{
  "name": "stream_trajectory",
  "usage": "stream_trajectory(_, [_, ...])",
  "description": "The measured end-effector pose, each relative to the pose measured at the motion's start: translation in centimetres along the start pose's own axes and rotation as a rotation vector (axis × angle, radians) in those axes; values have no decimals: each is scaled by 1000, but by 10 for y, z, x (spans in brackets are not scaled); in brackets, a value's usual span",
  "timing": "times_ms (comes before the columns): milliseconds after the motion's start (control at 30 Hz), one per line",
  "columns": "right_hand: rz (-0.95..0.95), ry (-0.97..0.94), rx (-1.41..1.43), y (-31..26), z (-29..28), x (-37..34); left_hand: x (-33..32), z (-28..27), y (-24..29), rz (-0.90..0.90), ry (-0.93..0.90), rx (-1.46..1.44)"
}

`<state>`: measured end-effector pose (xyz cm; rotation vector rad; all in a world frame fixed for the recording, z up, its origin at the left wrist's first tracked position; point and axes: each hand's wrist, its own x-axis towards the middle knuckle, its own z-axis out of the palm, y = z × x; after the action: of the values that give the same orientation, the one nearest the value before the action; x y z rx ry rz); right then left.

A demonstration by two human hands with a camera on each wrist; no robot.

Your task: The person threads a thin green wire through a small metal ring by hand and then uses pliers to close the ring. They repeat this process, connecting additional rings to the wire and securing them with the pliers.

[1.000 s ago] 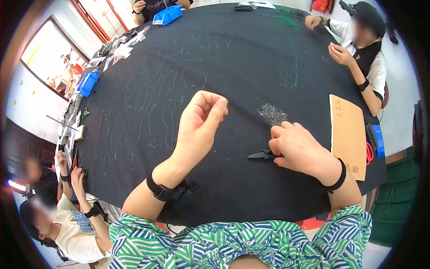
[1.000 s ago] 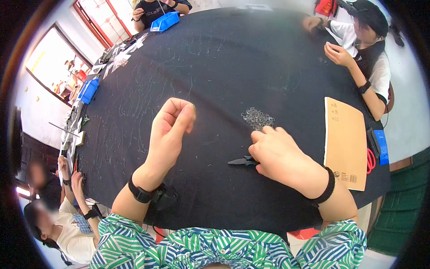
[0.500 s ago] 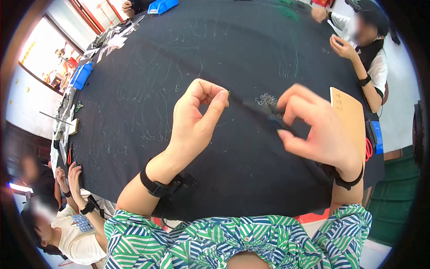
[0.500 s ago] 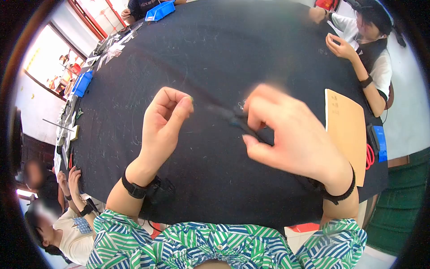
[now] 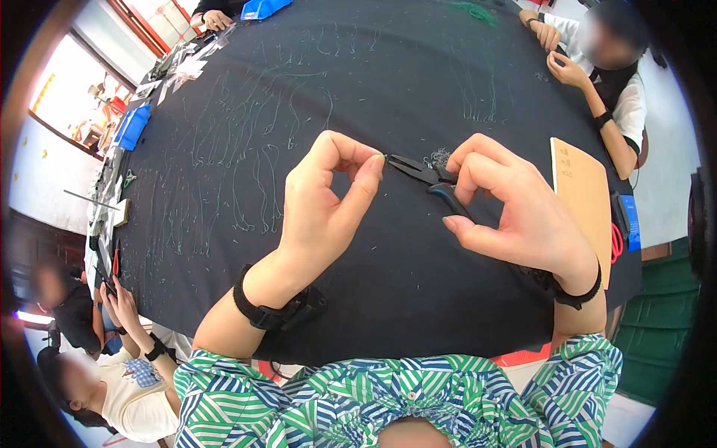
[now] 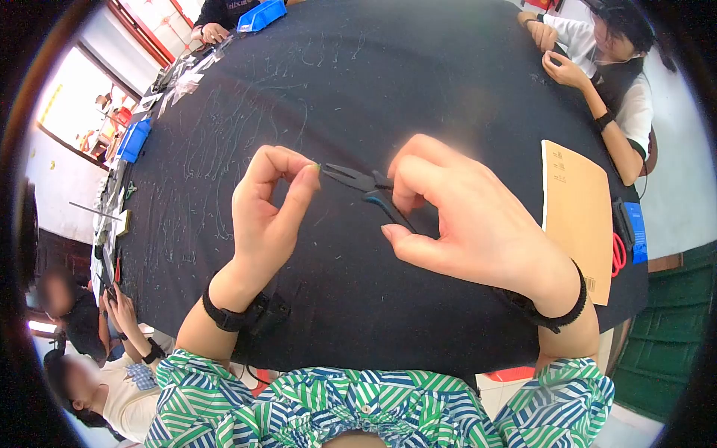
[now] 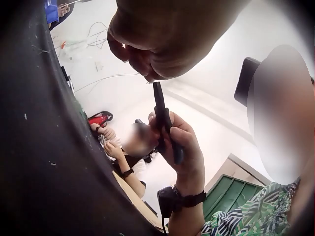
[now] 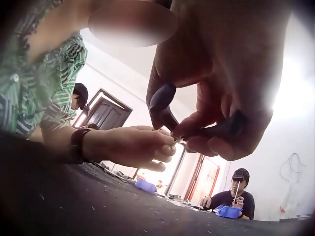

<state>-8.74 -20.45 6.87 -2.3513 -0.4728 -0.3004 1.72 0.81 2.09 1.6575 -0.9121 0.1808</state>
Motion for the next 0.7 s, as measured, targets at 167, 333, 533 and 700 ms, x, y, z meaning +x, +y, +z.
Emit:
stream_trajectory(167, [85, -33, -2, -2, 1, 1, -1, 0, -1, 25, -10, 18])
stream_trajectory(333, [69, 23, 4, -3, 7, 2, 0, -1, -2, 64, -10, 88])
stream_trajectory(533, [207, 139, -295, 4, -6, -2, 2, -3, -4, 16, 7, 96])
stream_trajectory(700, [277, 319, -534, 31, -37, -6, 3, -4, -9, -13, 63, 13])
